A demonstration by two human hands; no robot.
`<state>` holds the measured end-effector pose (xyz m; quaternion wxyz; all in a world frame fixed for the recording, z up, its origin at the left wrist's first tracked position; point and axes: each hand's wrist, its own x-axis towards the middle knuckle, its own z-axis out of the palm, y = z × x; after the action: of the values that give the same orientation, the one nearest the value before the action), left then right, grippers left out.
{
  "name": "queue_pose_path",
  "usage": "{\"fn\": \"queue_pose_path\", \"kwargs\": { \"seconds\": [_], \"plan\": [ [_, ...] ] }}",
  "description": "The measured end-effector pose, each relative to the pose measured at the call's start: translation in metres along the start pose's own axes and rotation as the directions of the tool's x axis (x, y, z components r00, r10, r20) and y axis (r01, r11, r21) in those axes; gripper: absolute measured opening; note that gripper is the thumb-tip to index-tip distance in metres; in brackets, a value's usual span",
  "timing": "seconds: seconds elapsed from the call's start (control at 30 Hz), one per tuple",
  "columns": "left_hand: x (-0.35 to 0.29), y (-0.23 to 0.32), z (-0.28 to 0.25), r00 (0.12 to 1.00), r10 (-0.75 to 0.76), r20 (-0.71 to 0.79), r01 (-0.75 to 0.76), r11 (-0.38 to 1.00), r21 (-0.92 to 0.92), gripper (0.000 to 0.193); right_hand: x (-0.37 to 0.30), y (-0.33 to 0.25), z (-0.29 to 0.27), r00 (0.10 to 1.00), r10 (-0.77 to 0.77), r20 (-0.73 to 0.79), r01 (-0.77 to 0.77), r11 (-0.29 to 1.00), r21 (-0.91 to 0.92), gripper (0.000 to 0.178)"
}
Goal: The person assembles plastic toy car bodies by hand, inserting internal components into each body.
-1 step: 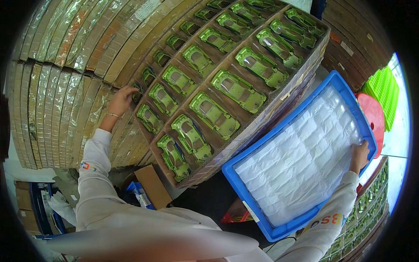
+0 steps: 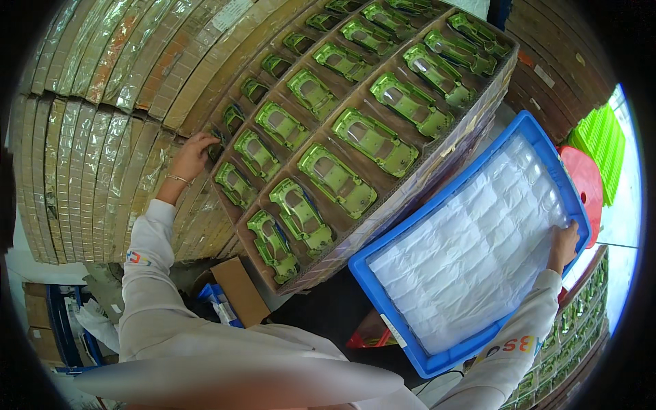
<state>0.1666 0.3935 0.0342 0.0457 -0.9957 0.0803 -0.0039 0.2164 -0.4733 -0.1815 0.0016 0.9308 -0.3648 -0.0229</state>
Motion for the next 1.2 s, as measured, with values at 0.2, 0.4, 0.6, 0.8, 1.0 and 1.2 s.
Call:
{"fn": "queue_pose_path", "kwargs": {
  "seconds": [0.2, 0.4, 0.6, 0.8, 1.0, 1.2],
  "plan": [
    [0.02, 0.004, -0.017, 0.965, 0.044, 0.26, -0.104, 0.969, 0.223, 0.052, 0.0, 0.03, 0.012, 0.914, -0.152, -0.376, 0.327, 0.824, 0.463, 0.054],
    [0.017, -0.009, -0.039, 0.947, 0.194, 0.257, -0.242, 0.955, 0.172, 0.041, -0.062, 0.024, -0.011, 1.0, -0.022, 0.002, 0.0, 0.056, 0.998, 0.039],
    [-0.026, -0.013, -0.04, 0.971, 0.036, -0.238, -0.089, 0.972, -0.216, 0.036, -0.15, 0.011, -0.05, 0.965, -0.232, 0.121, -0.132, -0.029, 0.991, 0.033],
    [-0.042, 0.051, -0.045, 0.938, -0.337, -0.088, 0.069, 0.428, -0.901, 0.028, -0.263, -0.017, -0.102, 0.931, -0.33, 0.158, -0.198, -0.091, 0.976, 0.022],
    [-0.058, 0.172, -0.07, 0.929, -0.016, -0.369, -0.369, -0.089, -0.925, 0.026, -0.358, -0.052, -0.174, 0.828, -0.533, 0.173, -0.324, -0.203, 0.924, 0.035],
    [-0.076, 0.297, -0.072, 0.88, 0.335, -0.337, -0.05, -0.639, -0.767, 0.032, -0.427, -0.057, -0.22, 0.836, -0.545, -0.064, -0.184, -0.388, 0.903, 0.039]
  ]
}}
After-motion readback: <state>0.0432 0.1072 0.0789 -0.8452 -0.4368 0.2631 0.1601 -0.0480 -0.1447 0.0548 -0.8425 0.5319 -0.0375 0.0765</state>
